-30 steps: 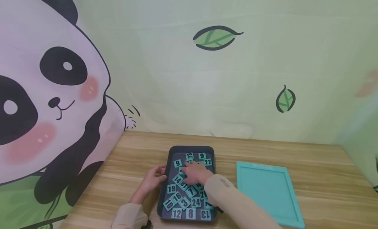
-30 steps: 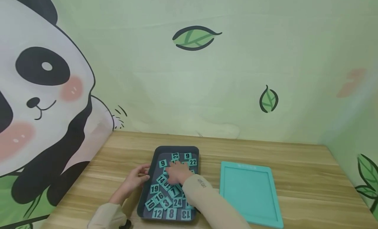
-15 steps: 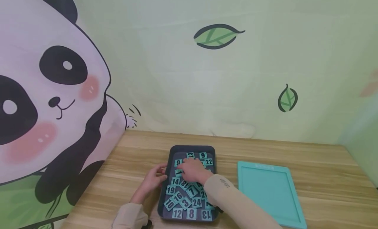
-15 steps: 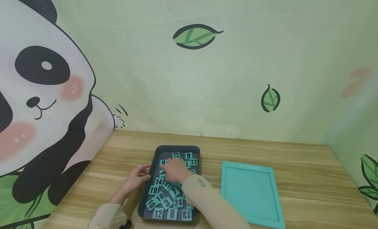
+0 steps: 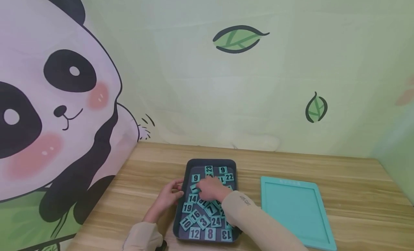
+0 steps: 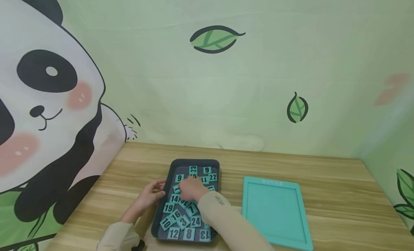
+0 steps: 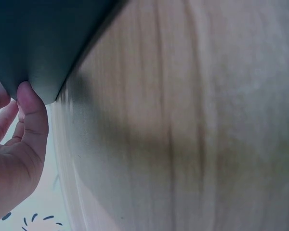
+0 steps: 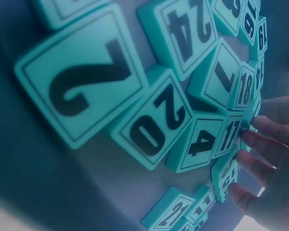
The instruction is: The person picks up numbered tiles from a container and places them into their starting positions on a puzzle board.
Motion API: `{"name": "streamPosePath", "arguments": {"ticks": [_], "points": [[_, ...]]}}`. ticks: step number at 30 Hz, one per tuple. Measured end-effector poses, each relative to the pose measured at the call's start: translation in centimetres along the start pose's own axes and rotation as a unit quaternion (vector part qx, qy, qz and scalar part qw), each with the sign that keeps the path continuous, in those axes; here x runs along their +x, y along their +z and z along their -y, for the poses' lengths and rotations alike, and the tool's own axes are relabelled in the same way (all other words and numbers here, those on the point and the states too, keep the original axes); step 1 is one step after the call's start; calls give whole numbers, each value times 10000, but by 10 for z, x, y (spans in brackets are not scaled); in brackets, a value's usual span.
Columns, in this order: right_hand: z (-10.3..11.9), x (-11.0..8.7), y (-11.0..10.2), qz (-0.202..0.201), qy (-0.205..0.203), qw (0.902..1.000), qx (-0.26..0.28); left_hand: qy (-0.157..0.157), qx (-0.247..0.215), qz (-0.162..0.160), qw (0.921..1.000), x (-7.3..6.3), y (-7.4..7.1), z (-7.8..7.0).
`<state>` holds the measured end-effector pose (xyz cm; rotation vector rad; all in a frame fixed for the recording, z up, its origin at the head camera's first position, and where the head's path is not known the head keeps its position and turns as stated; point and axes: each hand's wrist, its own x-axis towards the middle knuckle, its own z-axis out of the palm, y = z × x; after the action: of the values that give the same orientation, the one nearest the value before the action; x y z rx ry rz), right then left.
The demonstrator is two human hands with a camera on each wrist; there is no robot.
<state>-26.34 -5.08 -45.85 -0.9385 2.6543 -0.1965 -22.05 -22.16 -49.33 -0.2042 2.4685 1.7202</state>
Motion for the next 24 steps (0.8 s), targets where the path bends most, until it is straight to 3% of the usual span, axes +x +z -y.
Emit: {"name": "streamPosePath", "arguments": {"ticks": [8, 24], "points": [[6, 9, 1, 194, 90, 9995, 211, 72, -77, -7, 9999, -3, -1, -3], [6, 24, 12, -452, 58, 9986, -253, -89, 32, 75, 9999, -3, -3, -3]]}}
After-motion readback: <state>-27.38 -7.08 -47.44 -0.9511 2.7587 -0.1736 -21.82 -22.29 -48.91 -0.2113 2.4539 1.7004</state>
